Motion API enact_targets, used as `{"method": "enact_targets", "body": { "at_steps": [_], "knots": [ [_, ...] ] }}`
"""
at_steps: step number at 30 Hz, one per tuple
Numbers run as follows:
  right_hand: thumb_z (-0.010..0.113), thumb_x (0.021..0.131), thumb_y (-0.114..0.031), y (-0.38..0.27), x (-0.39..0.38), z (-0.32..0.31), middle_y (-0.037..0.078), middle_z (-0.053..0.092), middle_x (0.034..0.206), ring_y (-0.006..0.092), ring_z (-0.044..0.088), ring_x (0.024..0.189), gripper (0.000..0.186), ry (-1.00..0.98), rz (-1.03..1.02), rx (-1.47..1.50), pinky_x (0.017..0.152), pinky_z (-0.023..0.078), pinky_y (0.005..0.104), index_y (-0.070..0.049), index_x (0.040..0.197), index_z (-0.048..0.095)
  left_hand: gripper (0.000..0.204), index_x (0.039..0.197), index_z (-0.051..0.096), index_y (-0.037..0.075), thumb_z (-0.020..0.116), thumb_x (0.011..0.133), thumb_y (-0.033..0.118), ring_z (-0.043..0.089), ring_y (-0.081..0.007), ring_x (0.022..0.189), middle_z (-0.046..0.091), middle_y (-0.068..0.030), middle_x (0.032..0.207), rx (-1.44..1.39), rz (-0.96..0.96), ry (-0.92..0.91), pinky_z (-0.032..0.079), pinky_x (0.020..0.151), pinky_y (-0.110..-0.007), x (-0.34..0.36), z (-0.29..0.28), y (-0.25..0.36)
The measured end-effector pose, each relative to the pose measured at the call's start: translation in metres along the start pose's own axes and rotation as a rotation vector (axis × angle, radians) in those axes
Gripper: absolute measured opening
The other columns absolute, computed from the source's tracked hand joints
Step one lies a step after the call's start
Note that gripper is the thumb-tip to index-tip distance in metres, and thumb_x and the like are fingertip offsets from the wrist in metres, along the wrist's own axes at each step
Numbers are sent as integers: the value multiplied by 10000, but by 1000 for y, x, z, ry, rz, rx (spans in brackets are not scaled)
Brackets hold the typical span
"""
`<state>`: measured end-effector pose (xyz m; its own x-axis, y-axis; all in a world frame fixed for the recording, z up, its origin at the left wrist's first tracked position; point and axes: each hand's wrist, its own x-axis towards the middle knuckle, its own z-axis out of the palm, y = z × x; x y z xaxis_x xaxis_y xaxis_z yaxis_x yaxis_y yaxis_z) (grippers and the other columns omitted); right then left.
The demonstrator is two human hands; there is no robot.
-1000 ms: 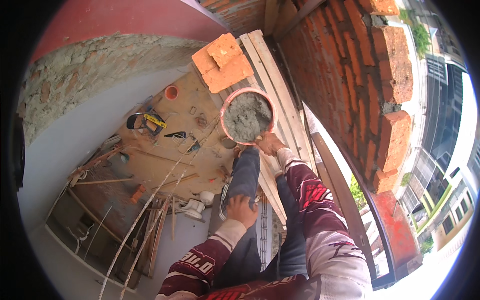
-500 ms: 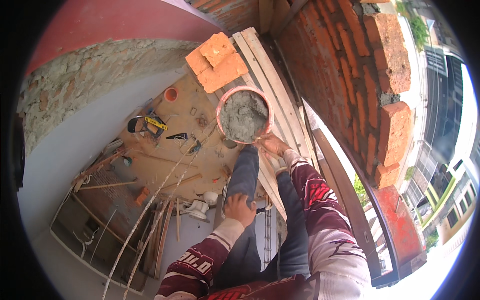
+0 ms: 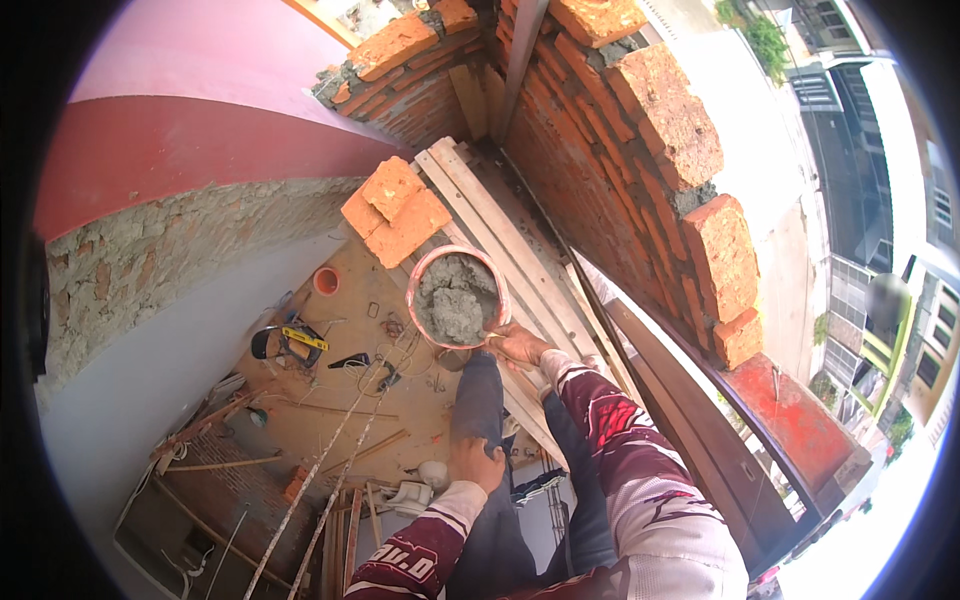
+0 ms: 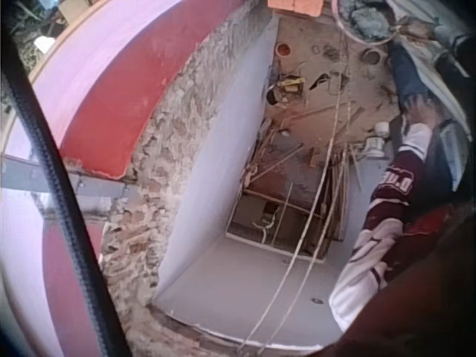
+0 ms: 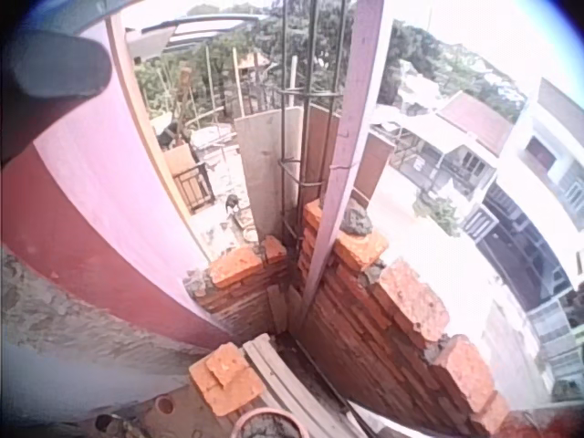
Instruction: The person scoops mortar from a bucket with a trowel and applies it to a brick wall. They place bricks onto the mortar bed, align them, and tap them into position. The person repeats this process to extend the wall.
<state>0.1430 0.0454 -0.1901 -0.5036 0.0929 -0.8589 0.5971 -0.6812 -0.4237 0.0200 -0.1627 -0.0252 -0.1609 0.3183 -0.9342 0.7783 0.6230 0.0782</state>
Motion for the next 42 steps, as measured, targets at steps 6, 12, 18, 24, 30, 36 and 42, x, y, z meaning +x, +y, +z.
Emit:
{"method": "enact_targets", "body": {
  "at_steps": [6,12,18,24,30,36,42],
  "knots": [
    [588,981,-379,3,-12,11,93,632,741,170,615,535,455,40,-71,-7,542,530,347,-3,1222,676,522,1321,649,67,601,925,404,460,-371,1330,558,-159,1380,10,-41,-5,379,1120,-544,-1,3,3],
    [604,983,-381,1,-36,8,75,633,749,153,601,536,453,63,-63,-2,551,507,324,7,1201,688,480,1245,678,58,616,910,397,535,-372,1237,609,-157,1312,79,20,100,448,1048,-509,-1,14,1],
    [552,1035,-277,-24,-82,3,54,627,741,117,568,477,303,38,-82,165,466,475,289,-8,1134,651,483,1253,673,53,595,918,392,511,-371,1270,595,-164,1330,61,-3,75,437,1056,-540,-5,14,5],
    [529,1051,-243,-82,-173,-49,25,618,757,86,563,510,286,212,-211,367,470,477,256,-16,1179,646,496,1281,667,61,584,918,389,486,-387,1294,585,-182,1343,40,-9,68,437,1074,-542,-7,12,8],
    [474,1029,-215,-174,-250,-119,-1,569,794,69,530,575,382,743,-474,232,501,441,245,-45,1346,602,521,1296,664,61,593,907,400,478,-394,1302,590,-181,1342,47,-10,72,429,1087,-538,-12,2,12],
    [548,986,-241,-219,-231,-185,170,662,860,313,679,732,409,1364,-661,-237,680,537,435,-56,1348,584,504,1284,673,83,593,904,404,485,-374,1307,597,-153,1339,80,-22,83,430,1078,-538,-7,6,8],
    [604,979,-278,-229,-196,-202,254,672,1016,438,680,934,498,1539,-402,-564,788,528,548,-95,1433,514,480,1258,688,97,601,901,407,511,-362,1287,606,-140,1324,94,-3,110,440,1064,-530,-4,11,1]
  ]
}}
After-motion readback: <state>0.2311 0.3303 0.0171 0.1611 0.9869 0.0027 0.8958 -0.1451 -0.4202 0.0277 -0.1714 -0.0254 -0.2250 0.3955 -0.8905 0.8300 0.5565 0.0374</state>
